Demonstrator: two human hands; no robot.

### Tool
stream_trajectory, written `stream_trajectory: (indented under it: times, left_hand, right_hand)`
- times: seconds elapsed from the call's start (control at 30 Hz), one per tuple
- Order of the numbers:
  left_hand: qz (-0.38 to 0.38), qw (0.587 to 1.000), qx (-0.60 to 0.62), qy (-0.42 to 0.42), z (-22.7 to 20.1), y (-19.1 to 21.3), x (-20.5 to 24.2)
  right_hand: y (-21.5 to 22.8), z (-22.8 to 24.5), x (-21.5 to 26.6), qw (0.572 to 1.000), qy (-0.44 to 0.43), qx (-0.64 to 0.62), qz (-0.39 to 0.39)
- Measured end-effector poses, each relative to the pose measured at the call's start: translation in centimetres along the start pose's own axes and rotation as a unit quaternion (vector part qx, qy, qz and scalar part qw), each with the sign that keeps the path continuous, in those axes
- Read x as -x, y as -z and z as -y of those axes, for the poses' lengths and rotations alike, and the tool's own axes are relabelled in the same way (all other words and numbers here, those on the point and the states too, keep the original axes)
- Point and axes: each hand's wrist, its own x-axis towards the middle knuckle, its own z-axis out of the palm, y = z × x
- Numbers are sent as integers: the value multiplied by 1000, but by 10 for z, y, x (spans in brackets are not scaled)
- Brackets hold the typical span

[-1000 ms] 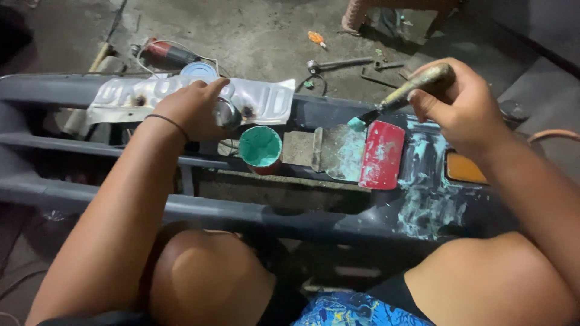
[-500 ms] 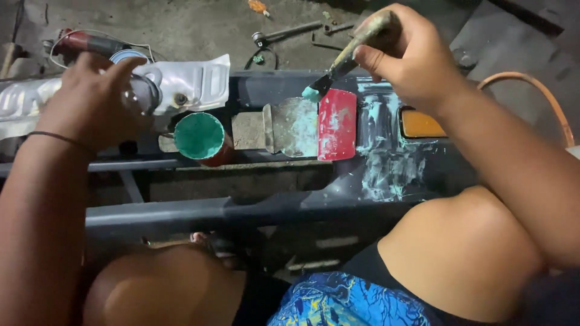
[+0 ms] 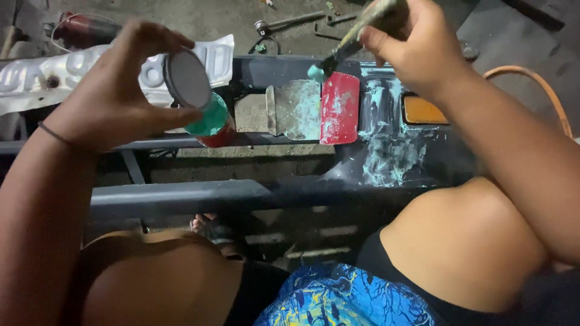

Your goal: The person applies a teal-colored body filler to a dark metal part using a red plastic spreader. They scoop the filler from a container and spread it evenly across the surface of the part.

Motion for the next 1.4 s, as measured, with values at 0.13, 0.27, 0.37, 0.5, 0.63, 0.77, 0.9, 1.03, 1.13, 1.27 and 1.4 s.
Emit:
stream_trajectory:
  times: [0.13, 0.27, 0.37, 0.5, 0.63, 0.77, 0.9, 1.03, 1.13, 1.27, 1.4]
  left_hand:
    - [30, 995, -38, 85, -2, -3, -3]
    - [85, 975, -72, 192, 4, -8, 0]
    - [100, 975, -89, 175, 11, -17, 2]
    - [102, 977, -110, 150, 13, -17, 1]
    - [119, 979, -132, 98, 30, -17, 8]
    - [122, 965, -228, 35, 27, -18, 8]
    - [106, 971, -213, 24, 37, -22, 12]
    - [103, 979, -168, 50, 46, -24, 17]
    - [113, 980, -154, 64, 41, -24, 18]
    - [130, 971, -175, 95, 35, -25, 11]
    - [155, 957, -206, 131, 38, -27, 12]
  right_hand:
    - [0, -1, -1, 1000, -14, 13, -11]
    - [3, 10, -1, 1000, -7, -21, 20]
    - [3, 11, 1, 999, -20, -15, 22]
    - [4, 10, -1, 998, -47, -36, 18]
    - [2, 15, 0, 997, -58, -43, 12]
    - [3, 11, 1, 997, -60, -53, 9]
    - [2, 8, -2, 995, -58, -75, 5]
    - [3, 10, -1, 996, -64, -60, 3]
    - [1, 11, 0, 997, -53, -51, 13]
    - [2, 16, -1, 996, -70, -47, 9]
    - [1, 17, 0, 994, -87, -62, 3]
